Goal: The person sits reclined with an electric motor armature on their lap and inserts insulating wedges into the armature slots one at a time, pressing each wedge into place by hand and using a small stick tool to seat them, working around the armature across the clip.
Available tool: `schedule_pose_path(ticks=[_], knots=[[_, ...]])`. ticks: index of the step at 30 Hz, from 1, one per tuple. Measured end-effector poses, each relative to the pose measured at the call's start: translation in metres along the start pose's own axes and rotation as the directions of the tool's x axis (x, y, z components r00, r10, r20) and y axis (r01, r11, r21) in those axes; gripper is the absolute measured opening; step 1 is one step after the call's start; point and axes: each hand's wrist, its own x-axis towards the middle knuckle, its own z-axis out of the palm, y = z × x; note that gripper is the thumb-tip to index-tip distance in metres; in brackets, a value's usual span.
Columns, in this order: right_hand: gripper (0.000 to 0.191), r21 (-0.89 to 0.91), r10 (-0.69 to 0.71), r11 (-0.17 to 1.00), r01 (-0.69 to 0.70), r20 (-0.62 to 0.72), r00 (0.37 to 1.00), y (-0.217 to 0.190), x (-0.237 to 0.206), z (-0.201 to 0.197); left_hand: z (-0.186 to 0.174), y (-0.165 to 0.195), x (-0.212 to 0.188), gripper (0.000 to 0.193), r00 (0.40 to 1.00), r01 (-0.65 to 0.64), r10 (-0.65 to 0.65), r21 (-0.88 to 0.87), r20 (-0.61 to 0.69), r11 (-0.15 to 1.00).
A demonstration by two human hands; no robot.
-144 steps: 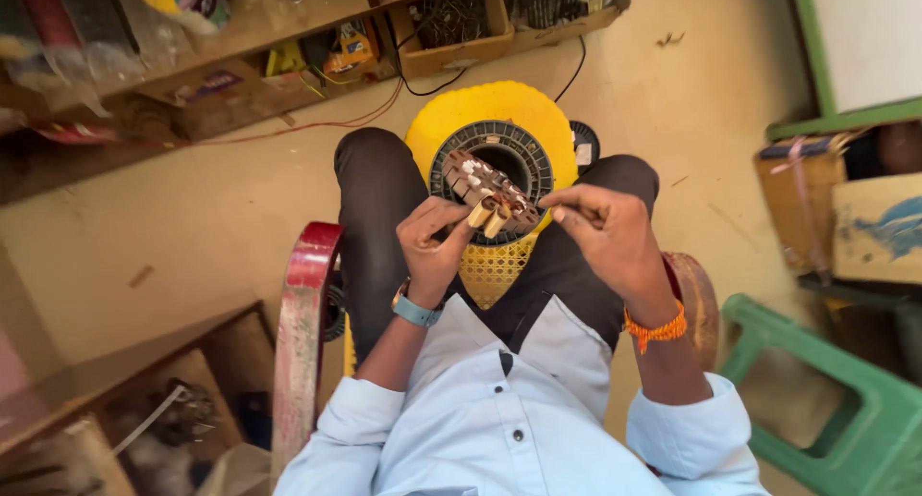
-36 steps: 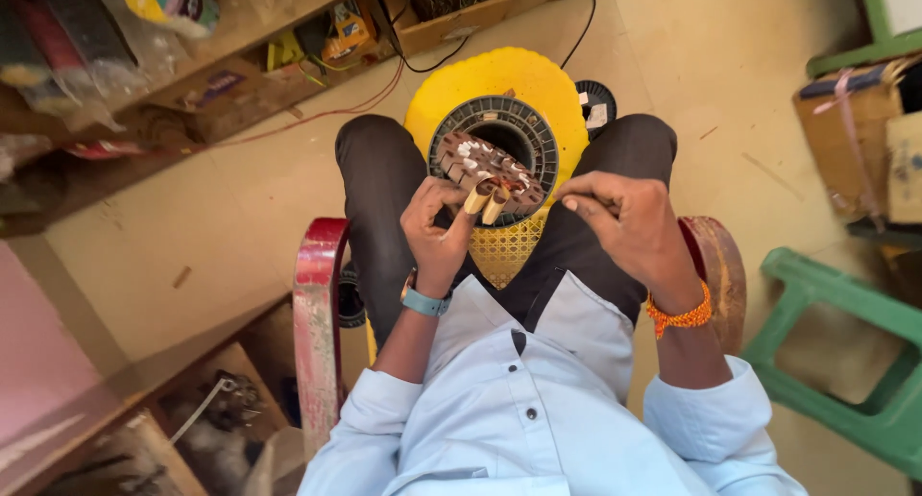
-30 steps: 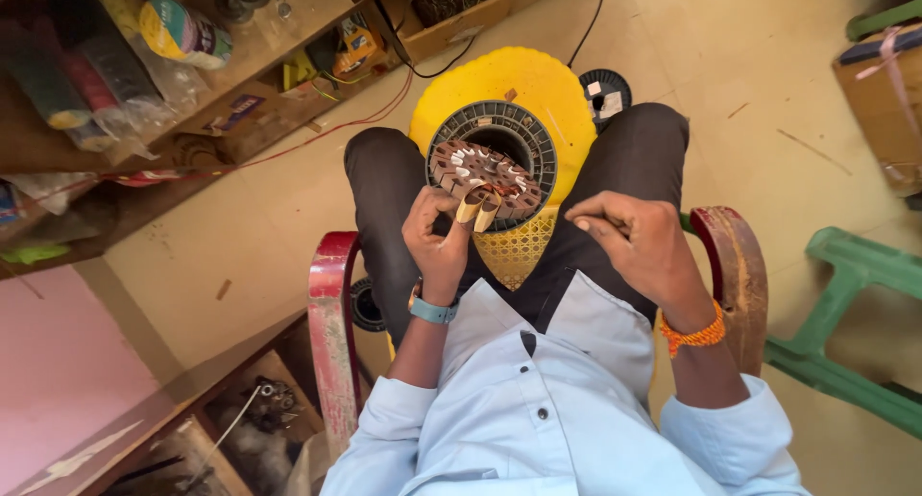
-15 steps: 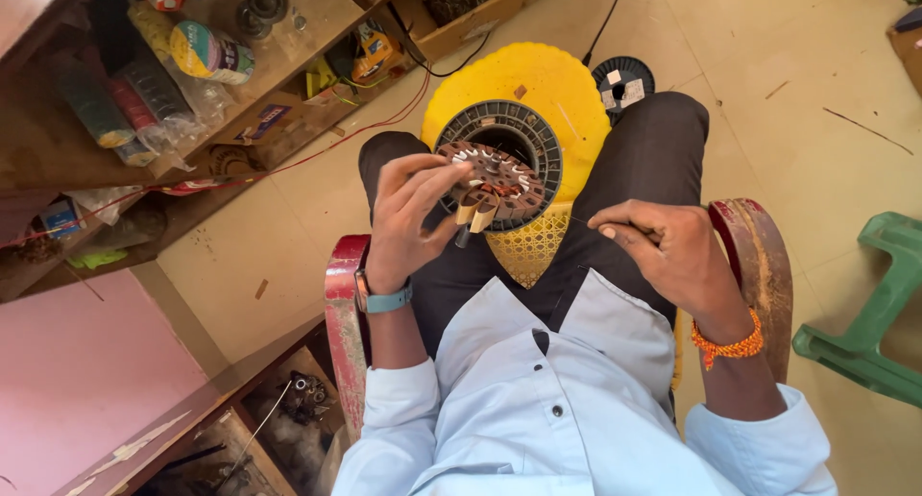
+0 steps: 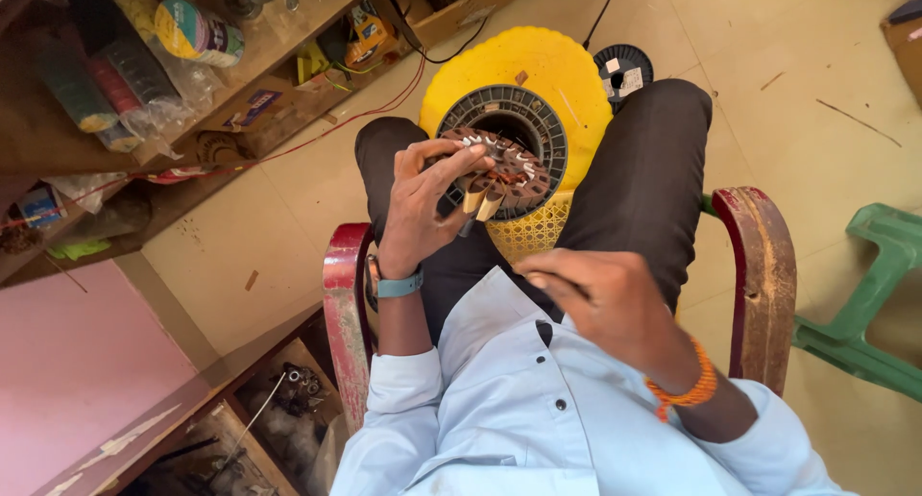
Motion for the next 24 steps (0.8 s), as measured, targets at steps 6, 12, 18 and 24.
schedule_pose_path(ticks=[6,12,18,24], knots=[[0.014,-0.167,-0.133,0.977,0.136,0.027,0.991,-0.014,0.022,0.047,0.018,-0.005,-0.025,0.073,0.954,-0.087,0.050,-0.116,-0.296,0.989],[0.015,-0.273,-0.178,0.945,0.180,0.031,0.984,-0.008,0.029,0.059,0.053,0.019,-0.059,0.038,0.898,-0.015,-0.021,-0.078,-0.440,0.997],[0.009,-0.410,-0.226,0.870,0.275,0.163,0.960,-0.014,0.031,0.020,0.062,0.013,-0.062,0.018,0.787,0.133,-0.322,-0.364,-0.527,0.922],[0.007,-0.360,-0.180,0.911,0.203,0.096,0.979,-0.022,0.047,-0.002,0.074,0.017,-0.064,0.012,0.735,0.069,-0.425,-0.565,-0.528,0.822]])
